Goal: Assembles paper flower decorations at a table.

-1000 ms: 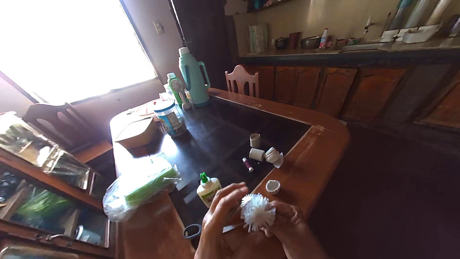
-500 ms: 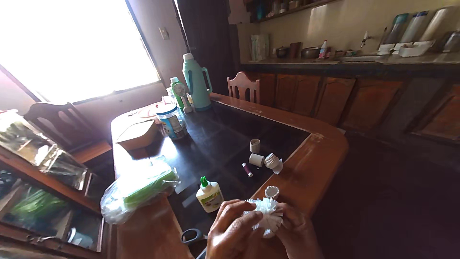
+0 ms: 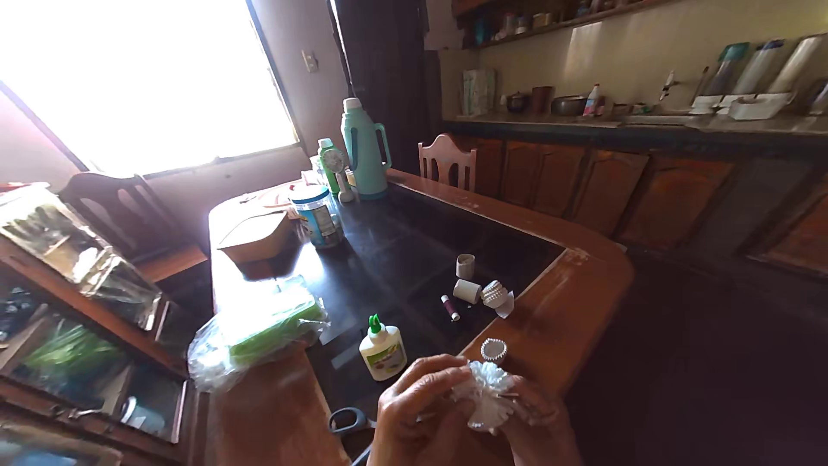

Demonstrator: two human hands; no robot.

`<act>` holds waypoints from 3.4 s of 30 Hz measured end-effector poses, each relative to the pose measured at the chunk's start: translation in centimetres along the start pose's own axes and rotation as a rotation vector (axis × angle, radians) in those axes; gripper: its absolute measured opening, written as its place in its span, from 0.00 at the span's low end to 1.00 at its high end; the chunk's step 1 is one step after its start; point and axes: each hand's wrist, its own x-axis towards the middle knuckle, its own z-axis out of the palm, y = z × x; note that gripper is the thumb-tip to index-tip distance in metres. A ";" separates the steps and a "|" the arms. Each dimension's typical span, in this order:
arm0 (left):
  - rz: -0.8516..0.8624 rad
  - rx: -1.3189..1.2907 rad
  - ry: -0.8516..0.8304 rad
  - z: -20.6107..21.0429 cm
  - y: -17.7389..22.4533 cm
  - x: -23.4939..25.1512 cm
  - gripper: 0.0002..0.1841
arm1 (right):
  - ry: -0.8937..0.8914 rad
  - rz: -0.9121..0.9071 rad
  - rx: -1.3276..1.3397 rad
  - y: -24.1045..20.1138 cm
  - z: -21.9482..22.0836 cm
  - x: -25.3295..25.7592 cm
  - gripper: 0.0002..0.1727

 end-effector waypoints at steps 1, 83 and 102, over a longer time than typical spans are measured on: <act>-0.008 -0.014 0.001 0.0 0.0 0.0 0.12 | 0.014 0.015 0.031 0.1 0.1 0.0 0.21; -0.259 0.965 -0.348 -1.3 -3.9 -1.2 0.22 | -0.237 0.081 -0.983 5.7 -4.8 10.2 0.10; 0.002 1.027 -0.259 -0.2 -8.3 -2.2 0.11 | -0.271 -0.266 -1.000 5.3 -5.9 8.9 0.12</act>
